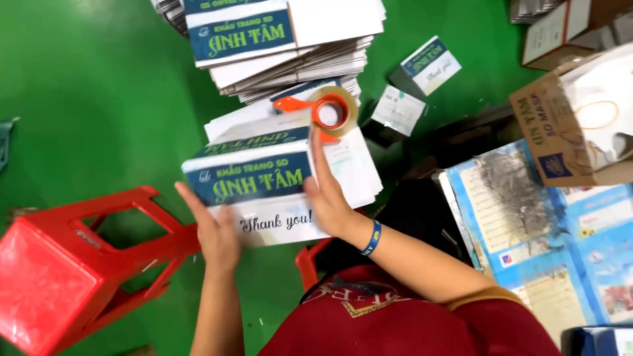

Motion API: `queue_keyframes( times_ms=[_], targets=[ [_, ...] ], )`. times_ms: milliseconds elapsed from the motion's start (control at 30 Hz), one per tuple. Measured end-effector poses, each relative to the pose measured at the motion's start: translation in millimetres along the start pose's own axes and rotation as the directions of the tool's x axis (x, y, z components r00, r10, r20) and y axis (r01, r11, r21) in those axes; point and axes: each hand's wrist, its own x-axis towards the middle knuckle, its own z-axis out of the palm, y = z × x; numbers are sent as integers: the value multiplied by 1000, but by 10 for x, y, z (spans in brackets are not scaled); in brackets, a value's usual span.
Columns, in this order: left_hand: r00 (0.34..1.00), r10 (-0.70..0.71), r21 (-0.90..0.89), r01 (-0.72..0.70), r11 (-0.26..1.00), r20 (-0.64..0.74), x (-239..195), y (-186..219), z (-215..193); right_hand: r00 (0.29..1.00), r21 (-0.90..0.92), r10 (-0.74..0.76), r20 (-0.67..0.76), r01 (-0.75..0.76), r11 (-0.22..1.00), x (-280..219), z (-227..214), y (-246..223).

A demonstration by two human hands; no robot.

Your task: Packaging face masks into plastic bags and cardboard boxes at a conveyor belt workstation.

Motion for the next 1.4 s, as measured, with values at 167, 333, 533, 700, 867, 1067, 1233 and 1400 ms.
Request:
queue_keyframes(
  times_ms=[167,333,533,700,867,1067,1233,1400],
  targets=[
    [895,-368,-858,382,343,251,-209,-1145,91,949,-134,172,264,-141,981,-89,-42,48],
    [737,-560,-772,585,248,378,-701,-1689,252,845,26,502,183,-514,857,-430,-335,853],
    [918,121,-902,395,-174,378,-357,-3488,-267,841,-205,-104,531,247,947,-219,-91,-583],
    [926,-80,-906,377,191,369,769,-1829,-110,869,5,-121,481,135,991,193,-297,-577],
    [910,-364,-634,402,661,198,756,-600,79,897,-429,429,103,-349,833,490,-405,-276],
    [747,646,431,-641,635,158,443,915,-42,933,-707,109,343,180,683,1108,-81,-224],
    [735,151,546,-610,574,661,142,-212,924,970,-870,162,182,82,487,1090,315,-377],
    [649,636,691,-682,241,419,-368,-93,700,981,-847,140,134,40,531,1071,399,-509]
  ],
)
